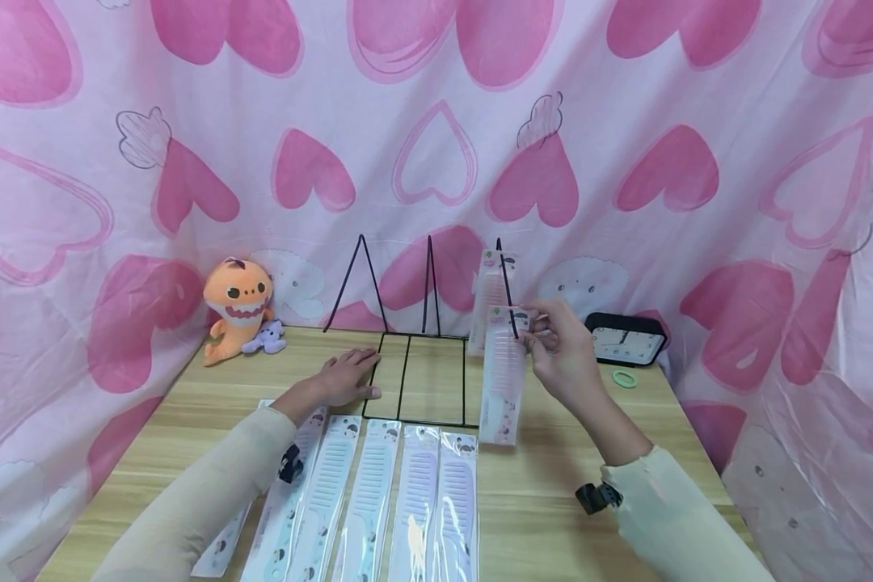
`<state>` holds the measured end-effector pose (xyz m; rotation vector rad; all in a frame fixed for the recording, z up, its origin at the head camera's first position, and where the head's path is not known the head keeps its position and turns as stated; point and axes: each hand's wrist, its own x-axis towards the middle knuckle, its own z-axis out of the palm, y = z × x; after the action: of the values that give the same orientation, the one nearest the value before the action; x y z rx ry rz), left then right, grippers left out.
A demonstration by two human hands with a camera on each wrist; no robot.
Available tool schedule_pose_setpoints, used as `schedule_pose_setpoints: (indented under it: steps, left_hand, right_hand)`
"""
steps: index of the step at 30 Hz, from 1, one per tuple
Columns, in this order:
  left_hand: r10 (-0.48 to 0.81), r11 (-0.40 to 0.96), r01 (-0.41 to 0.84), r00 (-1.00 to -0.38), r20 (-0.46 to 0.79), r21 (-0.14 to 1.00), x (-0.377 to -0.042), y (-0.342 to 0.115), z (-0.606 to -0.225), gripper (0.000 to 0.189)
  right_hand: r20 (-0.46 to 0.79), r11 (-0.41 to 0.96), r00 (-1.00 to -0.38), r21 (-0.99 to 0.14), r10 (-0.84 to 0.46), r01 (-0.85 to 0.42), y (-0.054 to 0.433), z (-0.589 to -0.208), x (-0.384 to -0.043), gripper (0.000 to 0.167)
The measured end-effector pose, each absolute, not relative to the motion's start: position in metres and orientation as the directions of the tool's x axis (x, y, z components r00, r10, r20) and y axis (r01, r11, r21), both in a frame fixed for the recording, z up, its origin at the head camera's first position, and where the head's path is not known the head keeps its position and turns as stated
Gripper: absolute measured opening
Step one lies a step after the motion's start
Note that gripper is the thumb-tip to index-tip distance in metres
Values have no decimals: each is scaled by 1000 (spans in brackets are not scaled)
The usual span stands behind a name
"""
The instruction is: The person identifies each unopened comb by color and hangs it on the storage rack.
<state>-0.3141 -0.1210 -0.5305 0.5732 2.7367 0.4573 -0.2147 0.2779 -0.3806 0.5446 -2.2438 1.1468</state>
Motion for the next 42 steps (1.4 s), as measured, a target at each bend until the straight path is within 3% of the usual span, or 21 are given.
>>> schedule_pose_setpoints:
  steps: [6, 15, 25, 42]
  left_hand:
    - [424, 875, 319, -868, -259, 364, -305, -119, -517, 85]
    - [424, 871, 326, -876, -230, 367, -321, -123, -542, 88]
    - [413, 877, 309, -876, -249, 369, -323, -123, -542, 89]
    - [432, 871, 331, -868, -245, 364, -308, -119, -520, 83]
  right_hand:
    - [689, 603, -717, -531, -102, -596, 273, -381, -241, 56]
    - [703, 704, -701, -437, -121, -560, 273, -379, -269, 49]
    - [661, 696, -745, -492, -92, -523, 269, -374, -288, 50]
    - [690, 712, -719, -464, -83, -527, 265, -376, -299, 50]
